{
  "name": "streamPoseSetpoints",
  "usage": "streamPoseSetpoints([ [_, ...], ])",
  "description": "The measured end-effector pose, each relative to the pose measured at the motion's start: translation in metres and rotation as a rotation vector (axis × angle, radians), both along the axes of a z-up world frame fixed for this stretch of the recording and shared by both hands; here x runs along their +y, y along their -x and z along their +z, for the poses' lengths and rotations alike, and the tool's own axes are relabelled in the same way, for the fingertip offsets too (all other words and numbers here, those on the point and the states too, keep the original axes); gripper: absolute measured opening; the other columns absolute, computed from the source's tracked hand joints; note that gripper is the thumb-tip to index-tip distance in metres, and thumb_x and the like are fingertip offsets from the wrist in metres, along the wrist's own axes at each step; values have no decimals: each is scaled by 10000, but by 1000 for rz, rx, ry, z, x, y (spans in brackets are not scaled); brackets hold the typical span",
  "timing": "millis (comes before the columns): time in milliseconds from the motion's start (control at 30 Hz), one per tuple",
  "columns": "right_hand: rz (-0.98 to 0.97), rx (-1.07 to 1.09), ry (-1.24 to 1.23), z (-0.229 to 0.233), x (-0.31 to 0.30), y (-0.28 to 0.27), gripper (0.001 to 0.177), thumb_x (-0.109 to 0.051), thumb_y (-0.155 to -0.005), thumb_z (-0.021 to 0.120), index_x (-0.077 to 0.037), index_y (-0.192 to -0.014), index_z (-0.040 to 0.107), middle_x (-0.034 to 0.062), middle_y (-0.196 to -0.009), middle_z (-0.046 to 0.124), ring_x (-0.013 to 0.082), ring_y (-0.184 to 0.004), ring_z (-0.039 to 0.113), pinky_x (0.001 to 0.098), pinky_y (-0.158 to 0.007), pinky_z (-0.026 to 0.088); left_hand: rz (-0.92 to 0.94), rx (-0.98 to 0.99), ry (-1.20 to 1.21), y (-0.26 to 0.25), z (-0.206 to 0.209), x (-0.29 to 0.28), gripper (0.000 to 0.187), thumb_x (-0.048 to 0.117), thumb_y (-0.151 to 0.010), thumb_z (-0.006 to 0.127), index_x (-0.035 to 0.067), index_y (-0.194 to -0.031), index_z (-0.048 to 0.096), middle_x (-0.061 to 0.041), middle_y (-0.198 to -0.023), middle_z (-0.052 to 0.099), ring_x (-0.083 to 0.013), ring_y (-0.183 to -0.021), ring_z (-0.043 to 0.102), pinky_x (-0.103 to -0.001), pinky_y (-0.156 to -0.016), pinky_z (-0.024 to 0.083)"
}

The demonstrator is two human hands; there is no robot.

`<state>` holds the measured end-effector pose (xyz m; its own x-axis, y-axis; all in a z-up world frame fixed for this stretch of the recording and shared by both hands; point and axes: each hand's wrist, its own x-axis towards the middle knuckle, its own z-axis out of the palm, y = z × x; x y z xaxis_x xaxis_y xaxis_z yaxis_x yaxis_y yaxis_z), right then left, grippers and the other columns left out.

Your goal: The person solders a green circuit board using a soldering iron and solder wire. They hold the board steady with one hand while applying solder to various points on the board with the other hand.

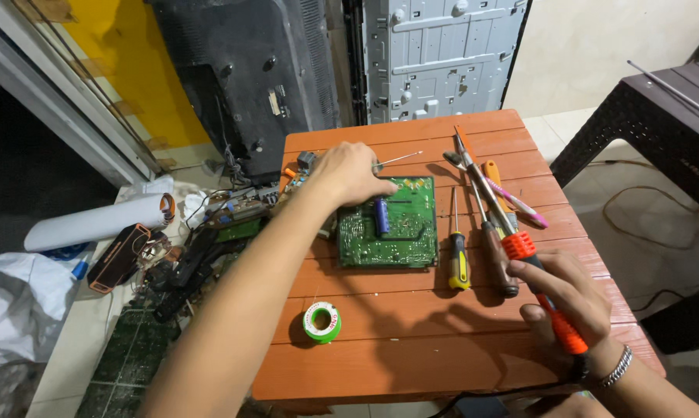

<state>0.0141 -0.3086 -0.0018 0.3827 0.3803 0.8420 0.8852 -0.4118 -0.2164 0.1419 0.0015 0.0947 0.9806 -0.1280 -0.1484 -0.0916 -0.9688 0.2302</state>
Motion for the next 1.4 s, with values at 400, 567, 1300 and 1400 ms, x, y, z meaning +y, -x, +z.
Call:
streamPoseSetpoints([
  [400, -10, -45, 28, 20, 12, 6, 503, -337, -1026, 406, 79, -1115, 675, 190, -874, 639, 346, -816, 631, 458, -826, 529, 251, -36, -90, 87, -42, 20, 449, 482, -1066, 578, 74, -896, 655, -54, -722, 643, -228, -651, 652, -399, -619, 573],
  [567, -26, 30, 109, 20, 15, 9, 433, -304, -999, 460, 28, -1156, 689, 135, -963, 704, 300, -932, 693, 410, -870, 511, 238, 47, -79, 97, -50, 31, 511, 531, -1025, 581, 57, -868, 687, -167, -989, 732, -390, -913, 710, -530, -746, 537],
  [1300, -173, 386, -60, 24, 12, 34, 405, -272, -973, 503, -13, -1225, 686, 100, -1039, 786, 227, -941, 729, 351, -910, 541, -66, -171, 268, 91, -69, -21, 230, 346, -918, 743, 160, -1042, 690, -85, -994, 605, -345, -918, 667, -518, -775, 524],
  [1400, -114, 286, -94, 19, 11, 47, 475, -326, -974, 454, 47, -1197, 645, 158, -1066, 762, 260, -951, 734, 357, -889, 557, -27, 71, 301, 102, -32, -21, 338, 405, -951, 672, 177, -1200, 670, -62, -1174, 626, -241, -1062, 655, -455, -963, 521],
])
